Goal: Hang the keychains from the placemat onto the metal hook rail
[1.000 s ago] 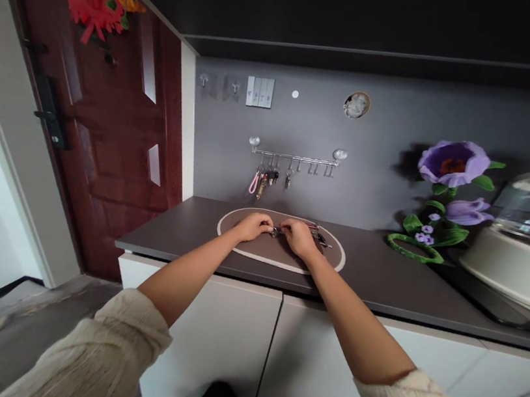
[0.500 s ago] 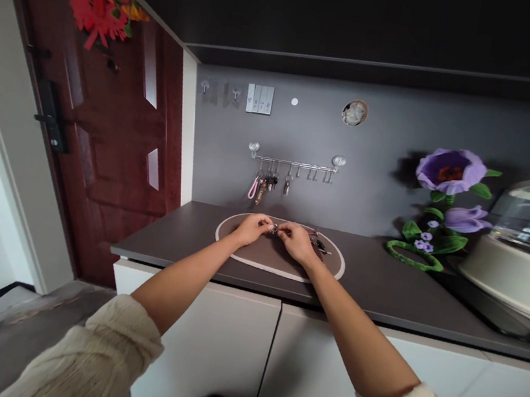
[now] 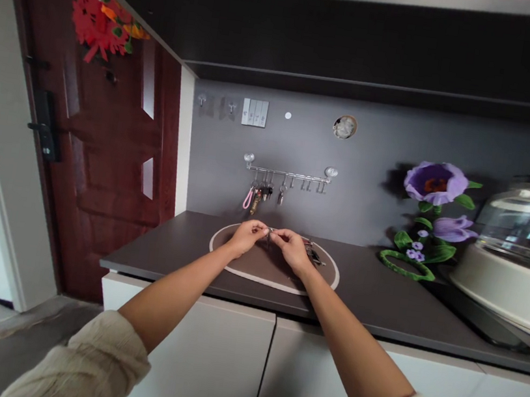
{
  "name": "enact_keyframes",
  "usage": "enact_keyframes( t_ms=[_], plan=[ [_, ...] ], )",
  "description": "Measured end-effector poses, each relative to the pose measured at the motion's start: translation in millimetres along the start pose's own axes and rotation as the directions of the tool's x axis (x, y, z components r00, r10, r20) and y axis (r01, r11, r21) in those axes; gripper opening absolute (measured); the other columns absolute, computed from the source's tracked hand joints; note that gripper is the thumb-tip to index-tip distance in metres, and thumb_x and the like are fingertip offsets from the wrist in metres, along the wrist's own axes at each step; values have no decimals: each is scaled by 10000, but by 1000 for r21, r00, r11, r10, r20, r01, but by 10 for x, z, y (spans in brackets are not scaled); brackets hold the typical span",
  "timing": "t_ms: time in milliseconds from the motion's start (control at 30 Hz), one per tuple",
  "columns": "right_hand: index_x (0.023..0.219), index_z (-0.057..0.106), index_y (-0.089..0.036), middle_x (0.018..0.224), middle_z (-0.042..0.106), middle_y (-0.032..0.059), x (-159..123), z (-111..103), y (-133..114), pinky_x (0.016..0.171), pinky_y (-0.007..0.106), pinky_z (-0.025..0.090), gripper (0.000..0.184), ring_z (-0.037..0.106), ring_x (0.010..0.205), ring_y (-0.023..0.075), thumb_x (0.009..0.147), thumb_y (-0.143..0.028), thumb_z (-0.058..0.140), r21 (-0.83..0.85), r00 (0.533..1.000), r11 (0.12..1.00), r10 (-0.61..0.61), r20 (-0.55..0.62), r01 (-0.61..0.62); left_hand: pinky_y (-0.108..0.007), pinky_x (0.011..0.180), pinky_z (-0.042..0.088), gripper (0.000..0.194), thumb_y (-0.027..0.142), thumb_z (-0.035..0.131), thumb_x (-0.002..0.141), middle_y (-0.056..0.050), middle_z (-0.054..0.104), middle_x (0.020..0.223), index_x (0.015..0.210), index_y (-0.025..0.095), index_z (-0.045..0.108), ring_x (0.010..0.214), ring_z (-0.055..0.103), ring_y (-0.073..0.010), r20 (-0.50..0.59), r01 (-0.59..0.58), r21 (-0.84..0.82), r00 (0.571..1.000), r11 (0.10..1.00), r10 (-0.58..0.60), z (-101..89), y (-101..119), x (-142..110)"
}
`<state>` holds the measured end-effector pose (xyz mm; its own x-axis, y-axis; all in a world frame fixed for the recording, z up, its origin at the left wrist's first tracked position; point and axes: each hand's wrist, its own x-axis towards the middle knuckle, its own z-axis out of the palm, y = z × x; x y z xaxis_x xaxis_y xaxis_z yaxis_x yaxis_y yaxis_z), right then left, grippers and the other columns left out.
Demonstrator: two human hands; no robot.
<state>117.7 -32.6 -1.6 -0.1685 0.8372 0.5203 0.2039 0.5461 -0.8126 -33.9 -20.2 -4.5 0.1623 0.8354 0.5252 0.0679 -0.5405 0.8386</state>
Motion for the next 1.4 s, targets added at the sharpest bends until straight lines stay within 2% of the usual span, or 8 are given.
enact_keyframes(
  t_ms=[267,467,633,767,900,1067,1200,1400],
  plan=[
    [720,566,-136,704,577,15,-5,-7,-27,674,245,399,244,501,660,111,673,-374,537,-30,998,999,-25,-60,23,-253,687,424,223,312,590,659,-32,608,733,768,119,571,680,541,-109,8,21,-51,1000,998,-21,60,44,14],
    [719,531,-149,701,558,19,118,-73,19,647,239,410,208,489,650,113,714,-353,490,-57,986,997,-63,-157,54,-247,668,434,168,277,569,686,-35,621,718,753,123,577,672,551,-110,-9,31,-23,999,999,-31,173,147,183],
    [737,505,-159,683,554,18,319,-224,-20,626,246,451,186,515,646,117,722,-344,493,34,981,999,0,-196,7,-227,597,429,190,295,476,760,-51,630,738,787,134,573,644,549,-106,-126,46,35,991,998,-41,330,239,398],
    [749,498,-165,734,563,24,492,-358,-121,622,253,485,149,552,697,125,721,-312,505,114,973,993,63,-224,-38,-227,587,418,234,313,418,781,-39,612,670,745,132,564,572,527,-97,-216,24,97,976,995,-2,422,134,487],
    [750,480,-163,738,555,19,691,-457,-208,575,231,493,77,569,655,108,734,-239,480,170,961,983,114,-252,-72,-236,579,392,266,330,405,779,-24,591,623,683,141,566,552,510,-109,-154,-31,300,985,953,80,430,-71,443],
    [756,473,-165,688,550,13,963,-502,-262,507,206,484,29,567,580,96,746,-174,448,162,951,983,128,-282,-85,-249,632,366,283,311,387,794,-38,598,671,659,158,583,646,514,-133,44,-188,558,979,808,198,402,-170,369],
    [746,483,-156,660,563,21,1167,-470,-256,471,195,475,45,569,566,100,745,-150,439,144,931,983,153,-332,-110,-255,643,358,276,300,383,801,-49,608,703,696,165,600,676,517,-146,100,-220,604,974,766,201,400,-165,378],
    [727,493,-152,624,576,24,1400,-392,-236,468,199,481,53,560,534,95,737,-140,443,151,901,978,192,-390,-144,-260,638,352,275,297,384,805,-52,612,708,701,169,604,676,517,-154,83,-203,614,978,763,193,390,-182,409]
  ],
)
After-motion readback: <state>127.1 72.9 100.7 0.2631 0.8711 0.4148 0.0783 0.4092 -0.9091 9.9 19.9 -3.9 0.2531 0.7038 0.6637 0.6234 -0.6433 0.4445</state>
